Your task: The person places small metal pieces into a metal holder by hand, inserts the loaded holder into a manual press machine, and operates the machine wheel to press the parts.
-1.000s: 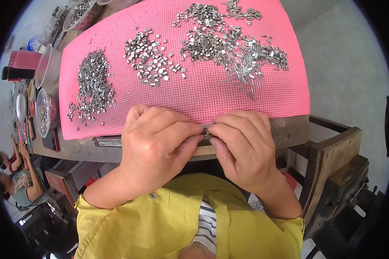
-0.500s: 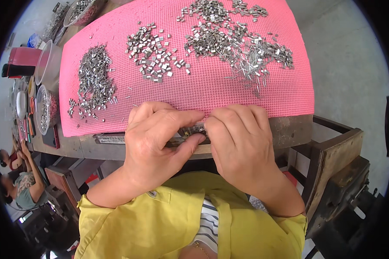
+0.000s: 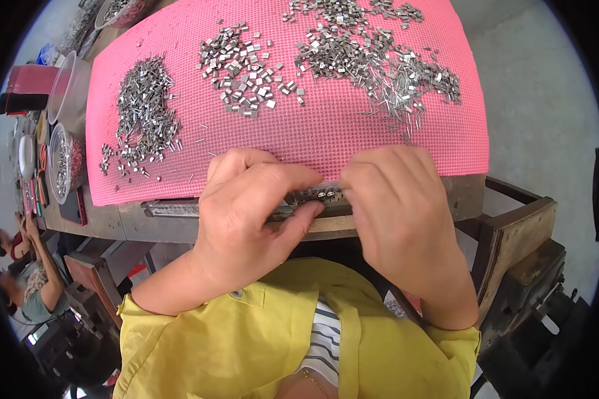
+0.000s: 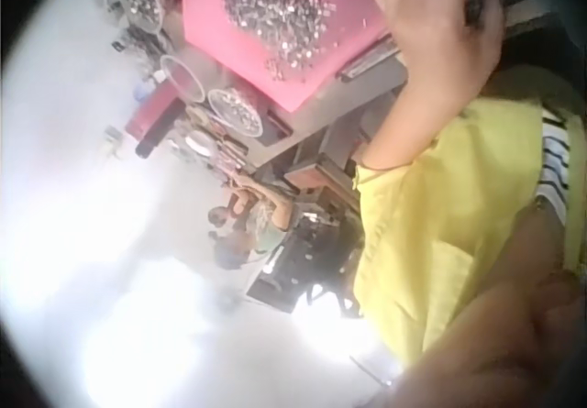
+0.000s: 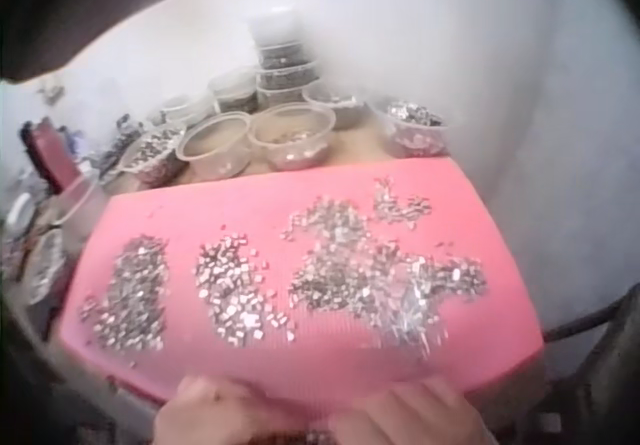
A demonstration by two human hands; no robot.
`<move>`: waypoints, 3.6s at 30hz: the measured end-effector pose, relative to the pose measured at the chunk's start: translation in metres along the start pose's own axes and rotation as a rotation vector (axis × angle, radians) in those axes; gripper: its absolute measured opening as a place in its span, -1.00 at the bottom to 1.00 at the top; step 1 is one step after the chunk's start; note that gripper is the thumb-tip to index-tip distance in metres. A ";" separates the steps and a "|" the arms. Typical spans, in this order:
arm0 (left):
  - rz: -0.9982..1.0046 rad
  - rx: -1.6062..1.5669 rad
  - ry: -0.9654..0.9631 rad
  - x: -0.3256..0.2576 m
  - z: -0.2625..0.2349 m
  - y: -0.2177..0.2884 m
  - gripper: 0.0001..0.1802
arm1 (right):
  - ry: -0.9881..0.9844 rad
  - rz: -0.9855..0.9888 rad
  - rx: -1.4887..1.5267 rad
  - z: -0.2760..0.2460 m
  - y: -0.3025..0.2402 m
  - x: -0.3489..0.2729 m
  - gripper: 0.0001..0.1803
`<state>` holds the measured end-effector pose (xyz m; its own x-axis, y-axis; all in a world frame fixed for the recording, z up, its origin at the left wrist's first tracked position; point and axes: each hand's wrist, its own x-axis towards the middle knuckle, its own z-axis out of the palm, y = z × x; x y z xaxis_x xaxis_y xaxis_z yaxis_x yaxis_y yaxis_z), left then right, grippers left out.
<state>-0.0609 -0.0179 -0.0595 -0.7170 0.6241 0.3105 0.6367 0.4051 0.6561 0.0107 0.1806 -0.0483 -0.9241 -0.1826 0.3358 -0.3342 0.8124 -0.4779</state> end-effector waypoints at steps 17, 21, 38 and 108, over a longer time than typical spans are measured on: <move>0.301 0.142 -0.042 0.006 -0.005 -0.011 -0.65 | -0.092 0.069 -0.158 0.003 -0.013 -0.004 -0.69; 0.258 0.104 -0.023 0.003 -0.006 -0.011 -0.67 | 0.056 0.024 -0.096 0.008 -0.009 -0.008 -0.77; 0.045 0.282 0.028 0.039 -0.040 -0.041 -0.79 | 0.072 -0.013 -0.123 0.005 0.017 0.051 -0.83; 0.307 0.288 -0.011 0.014 0.016 0.016 -0.70 | 0.183 -0.008 -0.202 0.016 0.008 -0.036 -0.67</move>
<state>-0.0560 0.0077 -0.0553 -0.4797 0.7511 0.4536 0.8747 0.3684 0.3149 0.0389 0.1846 -0.0770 -0.8667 -0.1012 0.4884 -0.2803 0.9088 -0.3091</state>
